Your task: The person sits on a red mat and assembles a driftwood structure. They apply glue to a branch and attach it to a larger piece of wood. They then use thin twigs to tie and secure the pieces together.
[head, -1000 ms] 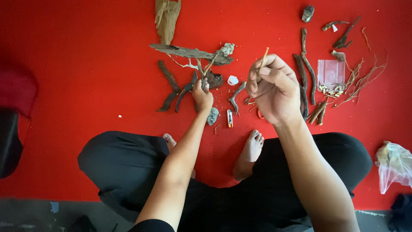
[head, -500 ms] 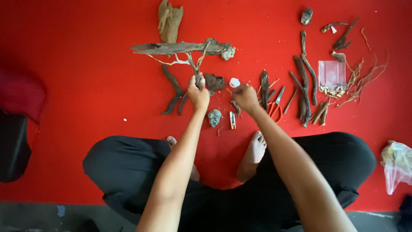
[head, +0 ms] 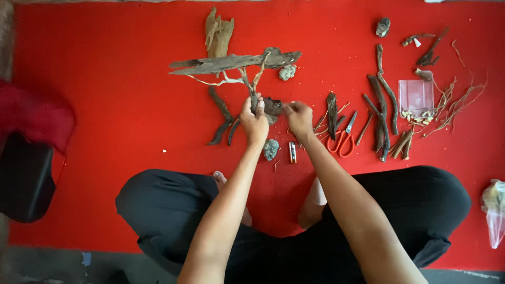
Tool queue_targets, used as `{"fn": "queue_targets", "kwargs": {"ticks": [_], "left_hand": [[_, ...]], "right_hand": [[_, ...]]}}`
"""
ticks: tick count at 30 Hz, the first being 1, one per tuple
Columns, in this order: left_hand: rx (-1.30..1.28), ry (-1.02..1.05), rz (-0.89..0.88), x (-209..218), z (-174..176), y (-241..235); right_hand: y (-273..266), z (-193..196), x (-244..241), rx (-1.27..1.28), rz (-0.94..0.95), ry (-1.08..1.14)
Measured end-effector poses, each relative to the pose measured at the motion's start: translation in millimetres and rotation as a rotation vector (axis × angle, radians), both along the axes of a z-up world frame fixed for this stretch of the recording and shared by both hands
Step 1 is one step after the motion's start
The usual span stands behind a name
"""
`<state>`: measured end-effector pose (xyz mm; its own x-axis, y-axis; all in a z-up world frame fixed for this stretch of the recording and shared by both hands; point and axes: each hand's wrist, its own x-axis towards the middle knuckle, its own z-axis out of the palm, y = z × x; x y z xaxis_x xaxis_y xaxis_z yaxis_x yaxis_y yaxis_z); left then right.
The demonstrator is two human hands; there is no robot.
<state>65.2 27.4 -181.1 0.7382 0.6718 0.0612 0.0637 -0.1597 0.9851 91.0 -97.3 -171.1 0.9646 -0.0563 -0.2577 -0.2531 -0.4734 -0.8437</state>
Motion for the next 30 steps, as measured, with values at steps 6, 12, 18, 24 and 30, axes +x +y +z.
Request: {"fn": "queue_targets", "kwargs": {"ticks": [6, 12, 18, 24, 30], "left_hand": [[0.039, -0.035, -0.047, -7.8, 26.0, -9.9], [0.136, -0.01, 0.019, -14.7, 29.6, -26.8], [0.233, -0.151, -0.065, -25.3, 67.1, -26.5], [0.189, -0.166, -0.13, -32.3, 99.8, -35.9], [0.196, -0.259, -0.034, -38.0, 115.3, -42.1]], "right_hand": [[21.2, 39.2, 19.6, 0.287, 0.201, -0.028], [32.4, 76.4, 7.6, 0.22, 0.199, -0.155], [21.6, 67.5, 4.7, 0.24, 0.162, -0.373], [12.4, 93.2, 1.5, 0.28, 0.15, -0.427], [7.3, 121.1, -7.6, 0.35, 0.124, -0.461]]}}
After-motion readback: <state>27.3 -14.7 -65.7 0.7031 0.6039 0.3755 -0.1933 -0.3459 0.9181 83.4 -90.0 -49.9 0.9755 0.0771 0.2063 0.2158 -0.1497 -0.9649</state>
